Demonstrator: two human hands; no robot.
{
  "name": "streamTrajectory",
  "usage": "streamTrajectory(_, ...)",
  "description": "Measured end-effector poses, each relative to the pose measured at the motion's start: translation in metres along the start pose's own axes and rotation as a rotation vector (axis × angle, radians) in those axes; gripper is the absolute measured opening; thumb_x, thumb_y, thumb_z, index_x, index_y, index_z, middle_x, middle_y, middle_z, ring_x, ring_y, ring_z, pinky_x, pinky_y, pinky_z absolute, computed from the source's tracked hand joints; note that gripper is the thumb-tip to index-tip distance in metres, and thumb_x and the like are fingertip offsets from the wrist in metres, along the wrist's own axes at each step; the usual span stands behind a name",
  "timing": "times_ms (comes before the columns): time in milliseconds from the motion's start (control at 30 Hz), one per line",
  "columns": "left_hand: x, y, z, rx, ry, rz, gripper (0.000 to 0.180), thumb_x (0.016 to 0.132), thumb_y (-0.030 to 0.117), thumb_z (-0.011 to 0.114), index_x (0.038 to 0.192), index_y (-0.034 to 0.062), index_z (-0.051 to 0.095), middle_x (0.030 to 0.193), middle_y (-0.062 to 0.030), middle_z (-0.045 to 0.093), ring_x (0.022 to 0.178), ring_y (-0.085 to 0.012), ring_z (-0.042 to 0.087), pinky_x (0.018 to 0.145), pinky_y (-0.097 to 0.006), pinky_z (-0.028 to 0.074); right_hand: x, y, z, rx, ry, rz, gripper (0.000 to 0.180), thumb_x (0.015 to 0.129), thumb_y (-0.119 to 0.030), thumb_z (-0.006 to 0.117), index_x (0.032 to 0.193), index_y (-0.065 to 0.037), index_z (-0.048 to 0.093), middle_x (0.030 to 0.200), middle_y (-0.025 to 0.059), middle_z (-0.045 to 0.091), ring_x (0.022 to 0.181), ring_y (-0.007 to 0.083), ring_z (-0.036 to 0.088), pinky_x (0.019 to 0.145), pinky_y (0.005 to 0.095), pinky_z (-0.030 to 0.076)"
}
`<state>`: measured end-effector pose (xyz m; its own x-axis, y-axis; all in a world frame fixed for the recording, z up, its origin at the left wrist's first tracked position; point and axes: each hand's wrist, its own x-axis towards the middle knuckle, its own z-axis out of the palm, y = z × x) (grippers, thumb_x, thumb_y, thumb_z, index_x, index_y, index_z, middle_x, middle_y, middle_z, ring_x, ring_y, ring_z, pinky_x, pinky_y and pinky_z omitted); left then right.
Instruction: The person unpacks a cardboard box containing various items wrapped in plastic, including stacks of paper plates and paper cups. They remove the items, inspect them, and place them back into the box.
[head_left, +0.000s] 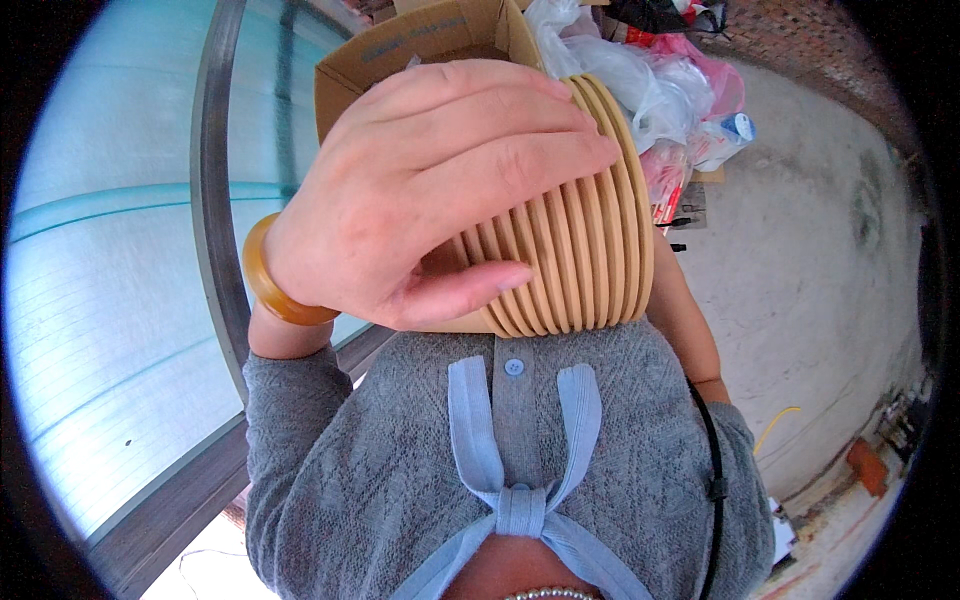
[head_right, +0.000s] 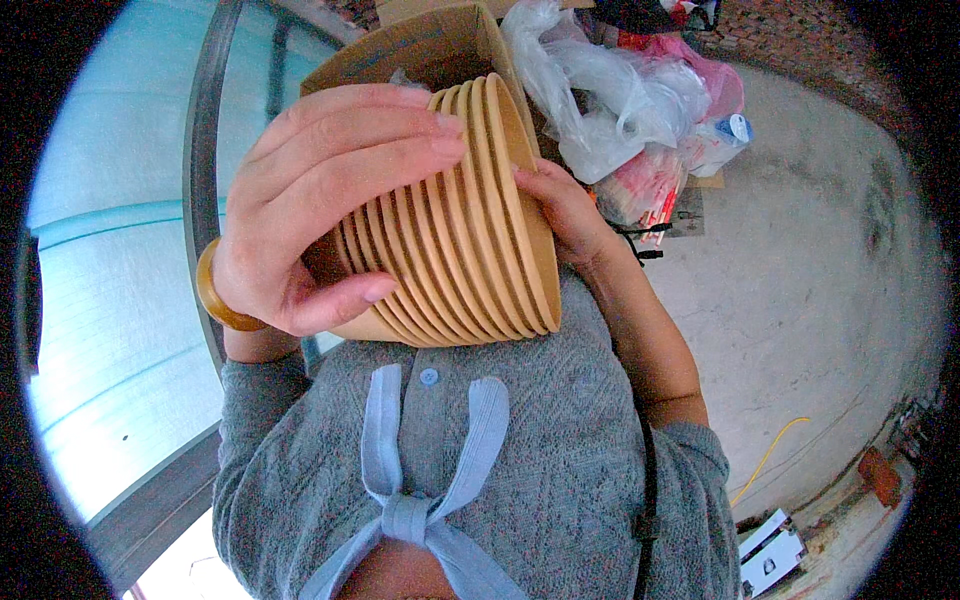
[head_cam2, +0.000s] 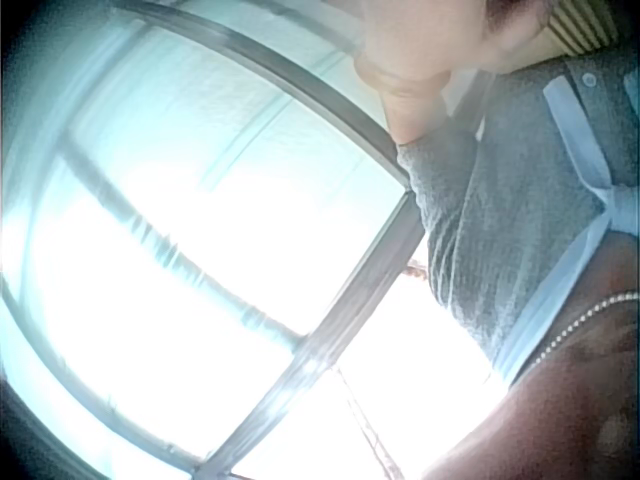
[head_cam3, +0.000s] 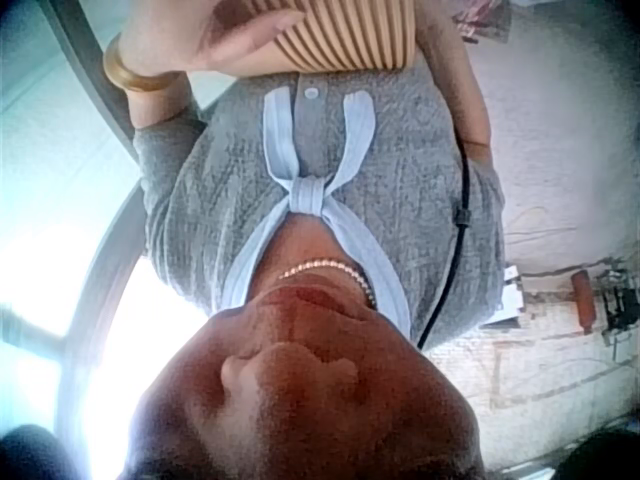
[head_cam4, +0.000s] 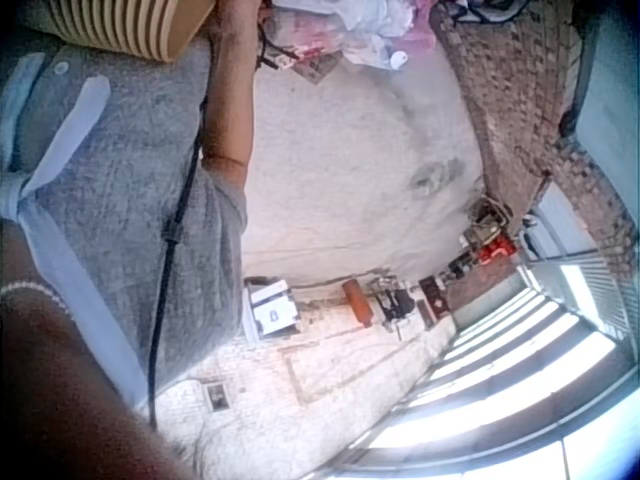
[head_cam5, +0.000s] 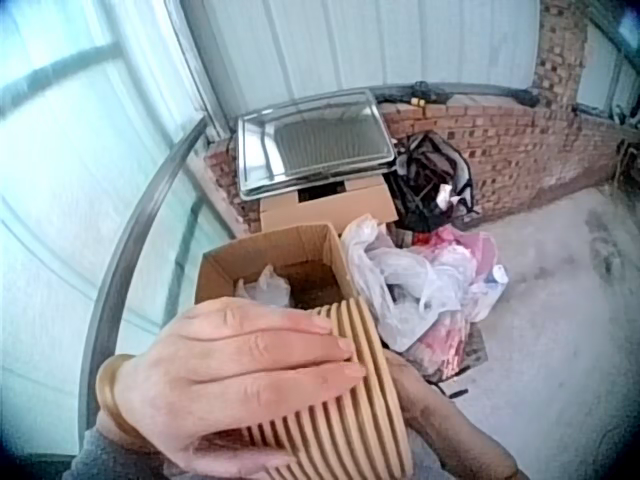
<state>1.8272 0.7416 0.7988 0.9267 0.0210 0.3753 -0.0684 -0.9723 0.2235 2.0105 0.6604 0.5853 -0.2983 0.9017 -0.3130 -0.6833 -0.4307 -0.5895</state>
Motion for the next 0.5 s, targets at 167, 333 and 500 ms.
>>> streamTrajectory(167, 0.005, 0.001, 0.000, 0.048, -0.043, 0.022, 0.053, 0.079, 0.040, 0.055, 0.110, -0.0030, 0.059, 0.111, -0.0184, 0.058, 0.103, -0.0344, 0.055, 0.089, -0.041, 0.042, -0.003, 0.000, 0.003, 0.010, 0.030, -0.005, 0.037, 0.088, -0.023, 0.054, 0.116, 0.000, 0.051, 0.104, 0.0108, 0.063, 0.089, 0.0185, 0.063, 0.078, 0.0313, 0.052)
streamTrajectory(333, 0.006, 0.001, 0.001, 0.054, -0.060, 0.003, 0.055, 0.078, 0.041, 0.055, 0.110, -0.0027, 0.060, 0.111, -0.0185, 0.056, 0.103, -0.0346, 0.054, 0.089, -0.042, 0.041, -0.004, -0.005, 0.009, -0.033, -0.003, -0.007, 0.038, 0.088, -0.026, 0.056, 0.115, 0.000, 0.051, 0.102, 0.0104, 0.063, 0.088, 0.0184, 0.064, 0.077, 0.0317, 0.052)
streamTrajectory(500, 0.006, -0.001, -0.001, 0.030, -0.154, -0.069, 0.059, 0.081, 0.043, 0.053, 0.117, -0.0036, 0.055, 0.117, -0.0192, 0.053, 0.111, -0.0334, 0.050, 0.094, -0.041, 0.038, -0.010, -0.015, 0.022, 0.045, 0.072, 0.045, 0.038, 0.088, -0.027, 0.057, 0.114, 0.000, 0.052, 0.101, 0.0102, 0.064, 0.086, 0.0179, 0.064, 0.075, 0.0317, 0.053)
